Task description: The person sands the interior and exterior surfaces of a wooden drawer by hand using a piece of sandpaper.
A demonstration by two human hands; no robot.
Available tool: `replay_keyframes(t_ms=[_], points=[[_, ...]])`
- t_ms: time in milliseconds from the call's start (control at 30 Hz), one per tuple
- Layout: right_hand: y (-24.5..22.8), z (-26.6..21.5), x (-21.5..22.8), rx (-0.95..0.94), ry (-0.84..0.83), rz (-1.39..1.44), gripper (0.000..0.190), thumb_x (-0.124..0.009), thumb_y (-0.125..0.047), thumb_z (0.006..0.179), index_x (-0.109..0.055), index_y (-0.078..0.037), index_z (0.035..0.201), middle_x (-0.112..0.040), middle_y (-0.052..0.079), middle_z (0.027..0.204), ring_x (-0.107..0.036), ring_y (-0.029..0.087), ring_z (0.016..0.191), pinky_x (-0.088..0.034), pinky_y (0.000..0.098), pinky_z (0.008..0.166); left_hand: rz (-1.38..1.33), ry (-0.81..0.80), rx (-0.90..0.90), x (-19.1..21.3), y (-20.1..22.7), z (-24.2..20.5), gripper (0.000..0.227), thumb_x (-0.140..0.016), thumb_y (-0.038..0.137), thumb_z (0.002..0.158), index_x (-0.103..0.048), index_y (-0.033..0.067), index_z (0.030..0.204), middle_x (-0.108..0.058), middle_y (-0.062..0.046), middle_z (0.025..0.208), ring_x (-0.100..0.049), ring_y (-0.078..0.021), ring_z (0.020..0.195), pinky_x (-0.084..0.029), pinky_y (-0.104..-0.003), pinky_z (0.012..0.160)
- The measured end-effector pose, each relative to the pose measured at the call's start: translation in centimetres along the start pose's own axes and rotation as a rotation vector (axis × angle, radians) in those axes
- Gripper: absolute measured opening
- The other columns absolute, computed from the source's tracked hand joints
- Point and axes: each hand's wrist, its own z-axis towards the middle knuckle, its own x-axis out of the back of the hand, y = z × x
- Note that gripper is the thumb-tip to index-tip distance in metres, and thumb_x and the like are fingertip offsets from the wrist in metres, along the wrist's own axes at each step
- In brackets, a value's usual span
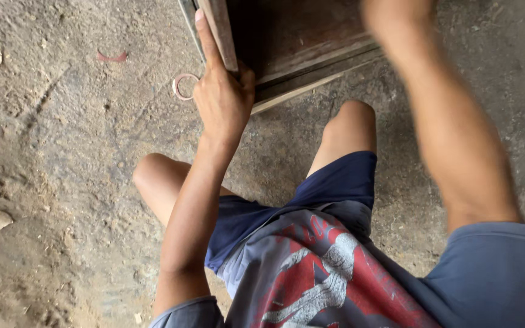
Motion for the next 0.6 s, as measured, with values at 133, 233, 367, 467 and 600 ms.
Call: replay_keyframes(t_ms=[133, 233, 367, 467, 600], points=[[-8.8, -2.9, -2.9, 0.2, -0.003, 0.162, 0.02, -0.064, -0.017, 0.107, -0.07, 0.002, 0.099, -0.066, 0.015, 0.072, -0.065, 0.025, 0.057, -0.051, 0.0385, 0.045, 0.04, 0.028, -0.032, 0.4, 0.3, 0.6, 0.108, -0.072, 0.008, 0.09, 0.008, 0.0043, 0.163, -0.072, -0.023, 0.086, -0.069, -0.0355, 0.06, -0.057, -0.041, 0.056], [-4.4, -2.9, 0.0, 0.254, 0.063, 0.138, 0.017, -0.068, -0.015, 0.106, -0.072, 0.002, 0.104, -0.066, 0.014, 0.07, -0.064, 0.025, 0.056, -0.049, 0.0388, 0.044, 0.028, 0.002, -0.024, 0.3, 0.1, -0.4, 0.109, -0.072, 0.008, 0.091, 0.009, 0.0038, 0.163, -0.072, -0.023, 0.085, -0.068, -0.0348, 0.059, -0.057, -0.04, 0.056], [-0.1, -4.3, 4.3, -0.037, 0.042, 0.002, 0.015, -0.067, -0.013, 0.106, -0.071, 0.001, 0.101, -0.066, 0.012, 0.069, -0.065, 0.021, 0.055, -0.05, 0.0349, 0.043, 0.053, 0.031, -0.047, -0.1, -0.2, -0.3, 0.106, -0.071, 0.006, 0.094, 0.008, 0.0035, 0.164, -0.072, -0.022, 0.084, -0.068, -0.0338, 0.059, -0.056, -0.04, 0.054], [-6.1, -5.2, -0.8, 0.021, 0.039, 0.19, 0.015, -0.066, -0.012, 0.105, -0.07, 0.0, 0.098, -0.067, 0.011, 0.069, -0.065, 0.019, 0.054, -0.05, 0.032, 0.042, 0.033, 0.052, -0.107, -0.3, -0.6, -0.7, 0.105, -0.072, 0.006, 0.093, 0.01, 0.0023, 0.16, -0.071, -0.023, 0.086, -0.068, -0.0361, 0.063, -0.057, -0.043, 0.06], [-7.1, -5.3, -0.7, 0.259, 0.067, 0.155, 0.015, -0.065, -0.01, 0.105, -0.069, -0.001, 0.095, -0.068, 0.009, 0.068, -0.066, 0.016, 0.053, -0.051, 0.0281, 0.041, 0.036, 0.024, -0.107, -0.6, -1.2, -0.6, 0.108, -0.073, 0.009, 0.094, 0.01, -0.0024, 0.161, -0.071, -0.017, 0.077, -0.07, -0.0319, 0.061, -0.059, -0.04, 0.059]])
